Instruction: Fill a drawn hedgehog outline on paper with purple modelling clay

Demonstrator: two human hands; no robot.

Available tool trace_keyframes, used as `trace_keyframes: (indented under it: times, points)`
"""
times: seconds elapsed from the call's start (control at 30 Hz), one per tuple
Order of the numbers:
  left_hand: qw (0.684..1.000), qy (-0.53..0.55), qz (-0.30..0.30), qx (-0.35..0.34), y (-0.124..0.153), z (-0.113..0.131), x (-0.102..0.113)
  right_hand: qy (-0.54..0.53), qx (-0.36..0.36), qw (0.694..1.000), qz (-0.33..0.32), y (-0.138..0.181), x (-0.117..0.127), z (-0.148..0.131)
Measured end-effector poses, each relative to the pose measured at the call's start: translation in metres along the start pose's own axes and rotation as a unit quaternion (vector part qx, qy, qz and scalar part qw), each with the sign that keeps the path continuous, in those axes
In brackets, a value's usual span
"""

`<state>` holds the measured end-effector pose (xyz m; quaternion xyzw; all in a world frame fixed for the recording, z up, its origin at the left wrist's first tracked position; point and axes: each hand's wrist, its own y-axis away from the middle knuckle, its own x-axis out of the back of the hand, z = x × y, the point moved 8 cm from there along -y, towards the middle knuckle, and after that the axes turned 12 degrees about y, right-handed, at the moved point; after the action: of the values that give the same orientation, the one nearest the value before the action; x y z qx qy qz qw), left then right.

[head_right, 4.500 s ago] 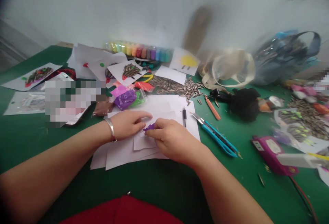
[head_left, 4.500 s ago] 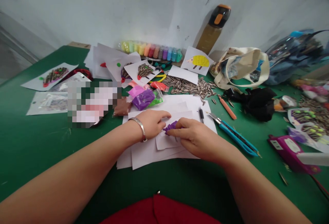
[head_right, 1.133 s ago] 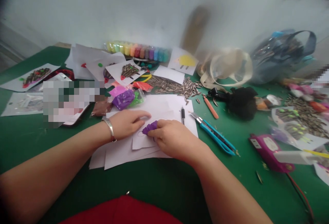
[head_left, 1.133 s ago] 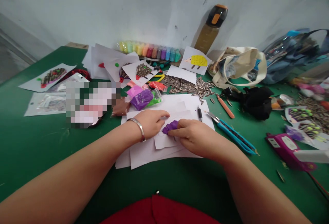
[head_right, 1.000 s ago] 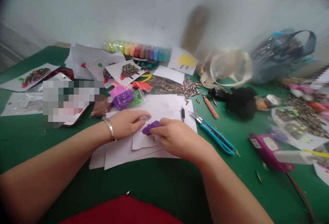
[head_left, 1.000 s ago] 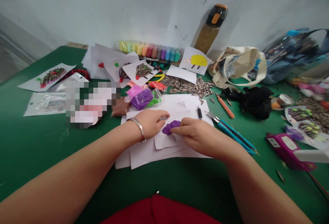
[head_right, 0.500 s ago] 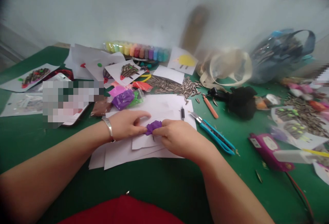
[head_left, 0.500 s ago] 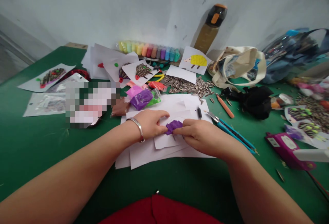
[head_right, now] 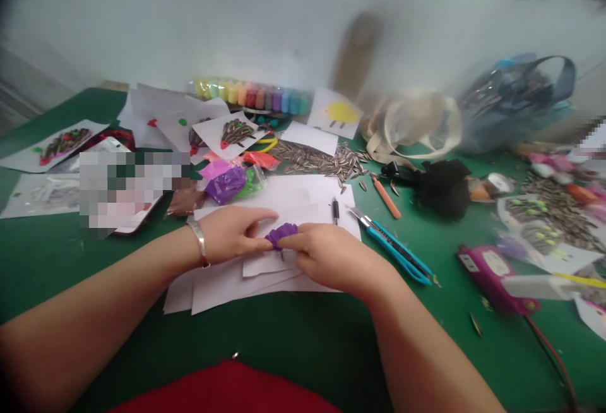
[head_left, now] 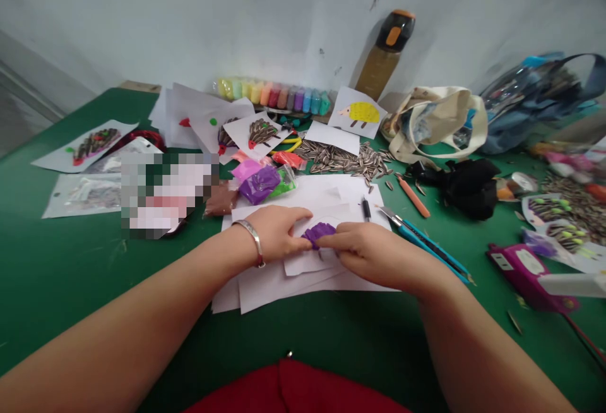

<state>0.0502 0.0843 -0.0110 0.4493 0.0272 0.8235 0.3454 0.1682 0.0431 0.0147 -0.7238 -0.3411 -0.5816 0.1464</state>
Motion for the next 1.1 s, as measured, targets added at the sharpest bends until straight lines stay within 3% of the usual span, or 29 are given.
trace_keyframes:
  times: [0.2, 0.47, 0.73, 1.1]
  points:
    - [0.997, -0.073, -0.008, -0.028, 0.012, 0.015, -0.01, -0.015, -0.083, 0.993, 0.087, 0.004, 0.017, 0.03]
    - [0.981, -0.188, 0.043, -0.037, 0.014, 0.014, 0.004, 0.046, -0.098, 0.991, 0.081, -0.004, 0.007, 0.033]
    - [0.977, -0.194, 0.036, -0.078, 0.019, 0.024, -0.003, 0.162, -0.126, 0.972, 0.113, -0.01, 0.008, 0.04]
    - [0.974, -0.205, 0.046, -0.082, 0.023, 0.024, 0.0, 0.168, -0.202, 0.958, 0.113, -0.022, -0.001, 0.057]
